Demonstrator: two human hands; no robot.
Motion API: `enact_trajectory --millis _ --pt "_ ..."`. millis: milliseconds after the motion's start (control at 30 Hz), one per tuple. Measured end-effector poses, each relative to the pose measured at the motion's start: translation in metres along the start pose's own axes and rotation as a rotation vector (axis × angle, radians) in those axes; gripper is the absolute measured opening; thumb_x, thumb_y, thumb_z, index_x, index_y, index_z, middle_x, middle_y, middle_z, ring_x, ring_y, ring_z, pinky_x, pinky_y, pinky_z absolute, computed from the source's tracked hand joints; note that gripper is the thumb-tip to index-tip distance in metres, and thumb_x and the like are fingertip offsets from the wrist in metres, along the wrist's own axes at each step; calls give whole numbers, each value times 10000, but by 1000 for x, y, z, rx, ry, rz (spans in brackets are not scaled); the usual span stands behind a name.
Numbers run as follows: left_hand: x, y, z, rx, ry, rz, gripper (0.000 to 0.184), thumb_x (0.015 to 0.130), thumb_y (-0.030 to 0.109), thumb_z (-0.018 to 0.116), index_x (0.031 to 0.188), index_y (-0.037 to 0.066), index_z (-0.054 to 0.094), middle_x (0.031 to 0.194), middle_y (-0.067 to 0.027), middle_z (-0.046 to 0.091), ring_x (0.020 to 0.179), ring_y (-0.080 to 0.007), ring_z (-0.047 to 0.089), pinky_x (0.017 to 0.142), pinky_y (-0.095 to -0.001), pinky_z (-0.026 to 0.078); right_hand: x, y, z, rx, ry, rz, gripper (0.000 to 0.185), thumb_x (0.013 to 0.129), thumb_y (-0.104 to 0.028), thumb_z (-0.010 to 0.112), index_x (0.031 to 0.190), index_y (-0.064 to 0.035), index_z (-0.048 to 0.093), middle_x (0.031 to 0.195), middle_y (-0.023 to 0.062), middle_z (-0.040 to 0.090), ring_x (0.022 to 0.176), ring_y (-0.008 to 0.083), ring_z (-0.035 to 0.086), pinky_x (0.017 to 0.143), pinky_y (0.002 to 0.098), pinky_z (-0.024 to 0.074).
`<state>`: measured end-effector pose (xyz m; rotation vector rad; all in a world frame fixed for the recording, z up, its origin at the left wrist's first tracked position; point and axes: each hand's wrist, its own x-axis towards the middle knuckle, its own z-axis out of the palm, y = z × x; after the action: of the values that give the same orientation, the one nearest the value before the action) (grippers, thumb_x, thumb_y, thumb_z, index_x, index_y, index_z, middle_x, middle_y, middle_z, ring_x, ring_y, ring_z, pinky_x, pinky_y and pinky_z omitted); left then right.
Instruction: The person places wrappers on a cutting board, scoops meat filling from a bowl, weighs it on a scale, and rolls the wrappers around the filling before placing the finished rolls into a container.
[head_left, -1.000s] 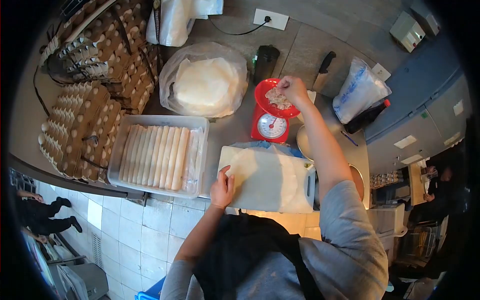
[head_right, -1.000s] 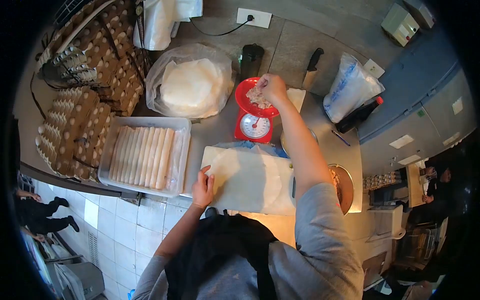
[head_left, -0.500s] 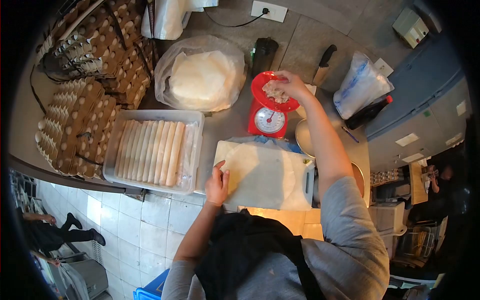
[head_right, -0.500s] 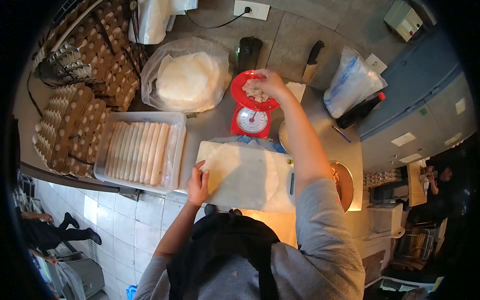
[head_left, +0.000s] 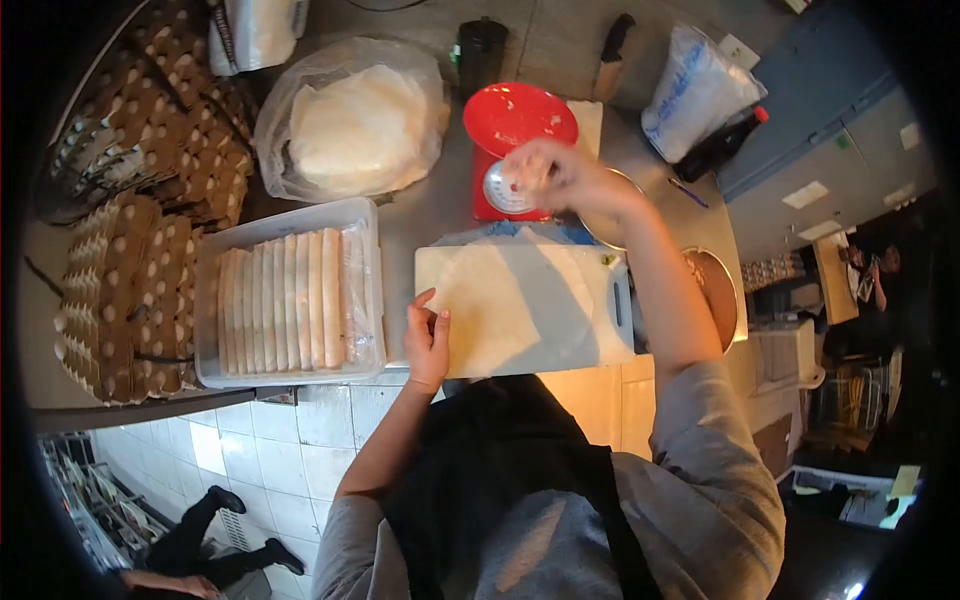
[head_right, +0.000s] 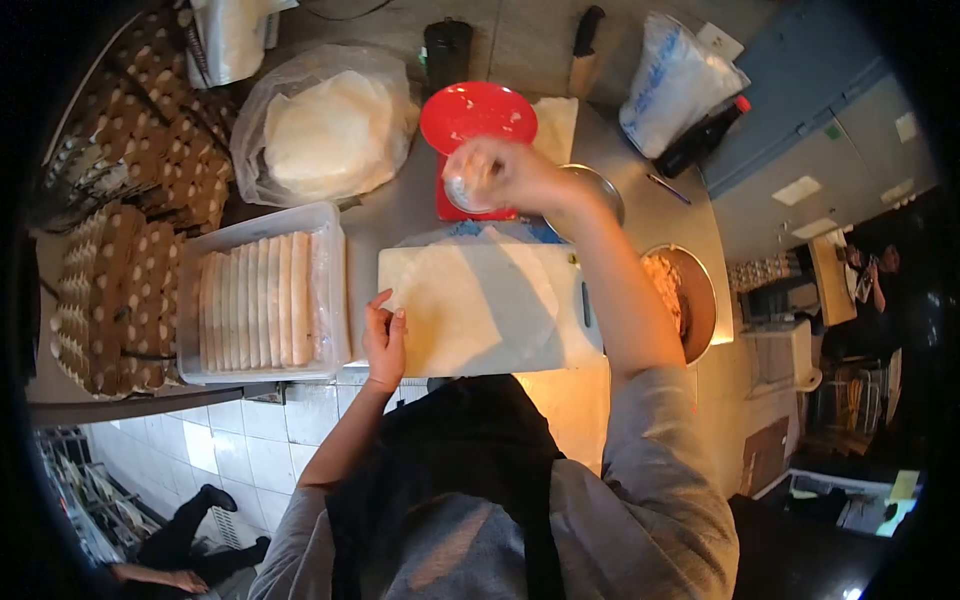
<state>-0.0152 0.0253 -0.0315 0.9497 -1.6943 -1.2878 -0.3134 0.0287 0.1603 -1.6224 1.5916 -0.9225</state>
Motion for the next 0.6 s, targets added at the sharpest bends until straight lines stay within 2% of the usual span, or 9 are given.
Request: enact_trajectory --millis 33,100,133,167,267,300,367,467,600 --pt "1 20 -4 -5 -52 -69 413 891 132 653 1265 47 500 747 -27 506 668 -125 483 641 -275 440 -18 6 14 -78 -56 -90 496 736 21 718 1190 -106 563 1143 33 598 981 135 577 742 295 525" --pt "5 29 6 13 -153 91 484 840 157 707 1264 48 500 820 -55 524 728 -152 521 698 -290 467 -48 20 53 40 -207 106 598 696 26 731 1249 -101 542 1207 35 567 1059 147 550 845 328 505" --pt "11 33 10 25 -201 176 521 814 169 734 1263 48 500 856 -68 533 759 -165 539 727 -298 481 -63 32 74 122 -169 112 529 714 12 732 1209 -89 574 1163 43 597 1044 161 574 851 316 504" --pt "17 36 12 192 -295 210 684 710 195 806 1301 53 495 1059 -137 568 950 -260 590 863 -351 495 -78 45 95 206 -132 118 461 733 -2 732 1169 -78 605 1119 51 628 1028 176 597 857 304 504" --pt "33 39 27 314 -450 451 817 641 218 839 1356 59 476 1214 -186 558 1118 -354 555 953 -401 464 -110 80 135 -22 331 -78 291 759 -14 721 1044 -50 671 1115 88 644 1037 232 615 885 320 498" --pt "33 43 32 264 -536 344 871 630 138 848 1403 77 451 1332 -185 515 1210 -354 518 1021 -381 425 -114 81 142 -4 373 -68 262 759 -10 714 1016 -44 682 1109 101 649 1044 249 615 898 331 495" --pt "33 39 46 219 -572 348 829 650 117 831 1391 65 463 1326 -185 525 1227 -345 512 1022 -378 426 -124 79 164 52 458 -25 205 758 -1 700 961 -31 703 1097 127 658 1058 283 616 923 352 489" --pt "32 19 60 201 -661 381 688 702 81 788 1334 37 521 1335 -189 535 1249 -314 510 1021 -372 430 -127 84 163 -310 481 -221 234 725 22 693 954 -24 710 1070 136 670 1071 297 614 937 379 488" --pt "38 -4 57 242 -706 480 627 724 80 767 1310 39 549 1358 -195 515 1248 -303 515 1013 -356 444 -135 110 156 -190 452 -211 212 734 1 683 941 -29 717 1092 123 674 1095 304 610 948 382 490"
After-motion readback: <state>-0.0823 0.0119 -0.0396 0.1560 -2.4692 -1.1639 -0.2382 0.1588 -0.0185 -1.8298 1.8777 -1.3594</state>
